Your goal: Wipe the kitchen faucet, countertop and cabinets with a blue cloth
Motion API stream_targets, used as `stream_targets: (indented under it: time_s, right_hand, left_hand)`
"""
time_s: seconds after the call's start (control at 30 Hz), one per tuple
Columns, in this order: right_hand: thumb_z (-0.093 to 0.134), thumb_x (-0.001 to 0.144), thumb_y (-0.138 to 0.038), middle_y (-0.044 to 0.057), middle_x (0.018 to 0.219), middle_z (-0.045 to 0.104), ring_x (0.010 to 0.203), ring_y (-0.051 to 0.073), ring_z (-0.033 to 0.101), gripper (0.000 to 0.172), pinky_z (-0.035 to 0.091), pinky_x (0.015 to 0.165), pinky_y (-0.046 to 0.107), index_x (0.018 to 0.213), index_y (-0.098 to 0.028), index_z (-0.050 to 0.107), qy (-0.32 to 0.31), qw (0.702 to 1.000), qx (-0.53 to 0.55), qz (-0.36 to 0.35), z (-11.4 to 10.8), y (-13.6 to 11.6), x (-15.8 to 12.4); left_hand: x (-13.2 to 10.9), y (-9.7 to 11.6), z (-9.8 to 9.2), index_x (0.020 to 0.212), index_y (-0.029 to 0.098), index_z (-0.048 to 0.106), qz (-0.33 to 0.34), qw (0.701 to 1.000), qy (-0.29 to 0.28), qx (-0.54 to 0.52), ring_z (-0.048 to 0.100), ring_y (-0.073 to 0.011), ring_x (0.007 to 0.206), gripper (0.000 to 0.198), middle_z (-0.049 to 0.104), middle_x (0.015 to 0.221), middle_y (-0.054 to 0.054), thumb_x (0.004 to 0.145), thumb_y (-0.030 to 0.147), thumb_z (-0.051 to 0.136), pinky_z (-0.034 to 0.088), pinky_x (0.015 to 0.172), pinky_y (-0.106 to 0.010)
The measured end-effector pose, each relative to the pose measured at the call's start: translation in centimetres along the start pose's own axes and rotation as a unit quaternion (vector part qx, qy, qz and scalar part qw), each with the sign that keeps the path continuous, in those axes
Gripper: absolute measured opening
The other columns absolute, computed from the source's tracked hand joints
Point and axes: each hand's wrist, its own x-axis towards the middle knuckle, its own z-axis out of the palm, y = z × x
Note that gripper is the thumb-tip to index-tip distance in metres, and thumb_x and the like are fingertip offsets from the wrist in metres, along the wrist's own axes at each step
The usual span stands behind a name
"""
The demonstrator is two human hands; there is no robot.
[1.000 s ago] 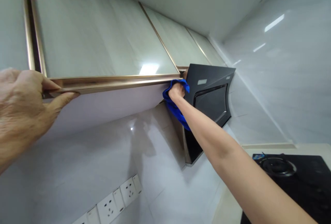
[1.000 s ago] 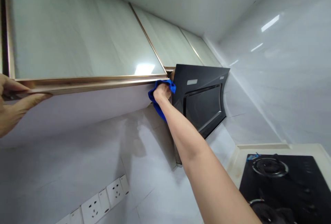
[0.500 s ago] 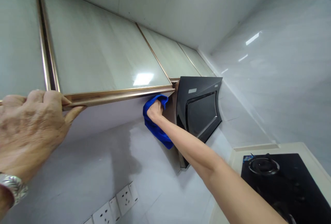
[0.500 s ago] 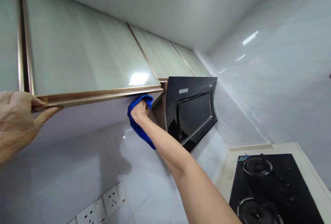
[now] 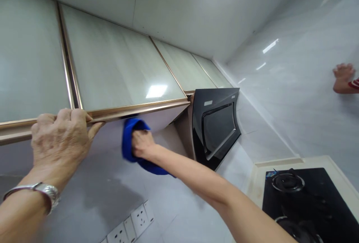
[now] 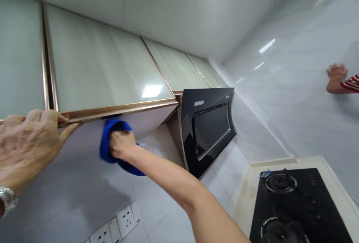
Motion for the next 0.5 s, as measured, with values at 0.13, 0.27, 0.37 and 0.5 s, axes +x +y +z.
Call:
stream_targets:
  time_s: [0.13, 0.27, 0.37, 0.5]
  right_hand:
    - [0.056, 0.087, -0.021, -0.003, 0.057, 0.047, 0.068, 0.015, 0.05, 0.033, 0.042, 0.068, 0.026, 0.056, -0.021, 0.044, -0.114, 0.99, 0.085, -0.011, 2.5, -1.2, -3.3]
    - [0.049, 0.087, -0.027, -0.005, 0.06, 0.05, 0.06, 0.014, 0.05, 0.018, 0.045, 0.063, 0.026, 0.07, -0.023, 0.053, -0.109, 0.938, 0.298, 0.138, 3.0, 0.9, -9.8]
    - [0.062, 0.083, -0.044, 0.001, 0.077, 0.067, 0.072, 0.018, 0.064, 0.023, 0.055, 0.075, 0.032, 0.088, -0.021, 0.063, -0.08, 0.827, 0.506, 0.231, 2.4, 3.0, -15.7]
    - [0.08, 0.072, -0.052, 0.007, 0.105, 0.075, 0.088, 0.023, 0.072, 0.048, 0.06, 0.084, 0.039, 0.108, -0.023, 0.068, -0.026, 0.774, 0.568, 0.278, 1.4, 4.7, -22.7]
  left_hand:
    - [-0.2, -0.6, -0.6, 0.117, 0.011, 0.057, 0.023, 0.999, -0.009, -0.045, 0.052, -0.0371, 0.105, 0.049, 0.06, 0.109, -0.018, 0.104, 0.045, 0.025, 0.043, 0.094, -0.045]
    - [-1.1, -0.6, -0.9, 0.12, 0.01, 0.06, 0.028, 0.992, -0.012, -0.121, 0.05, -0.0368, 0.112, 0.049, 0.061, 0.115, -0.02, 0.103, 0.041, 0.025, 0.044, 0.104, -0.048]
    - [-1.4, -0.6, -1.1, 0.123, 0.008, 0.06, 0.024, 0.987, 0.001, -0.157, 0.049, -0.0376, 0.119, 0.046, 0.06, 0.12, -0.02, 0.101, 0.035, 0.03, 0.046, 0.107, -0.05]
    - [-2.8, -0.9, -1.6, 0.139, 0.008, 0.055, 0.052, 0.975, 0.03, -0.214, 0.047, -0.0364, 0.135, 0.05, 0.055, 0.14, -0.019, 0.097, 0.032, 0.041, 0.041, 0.121, -0.051]
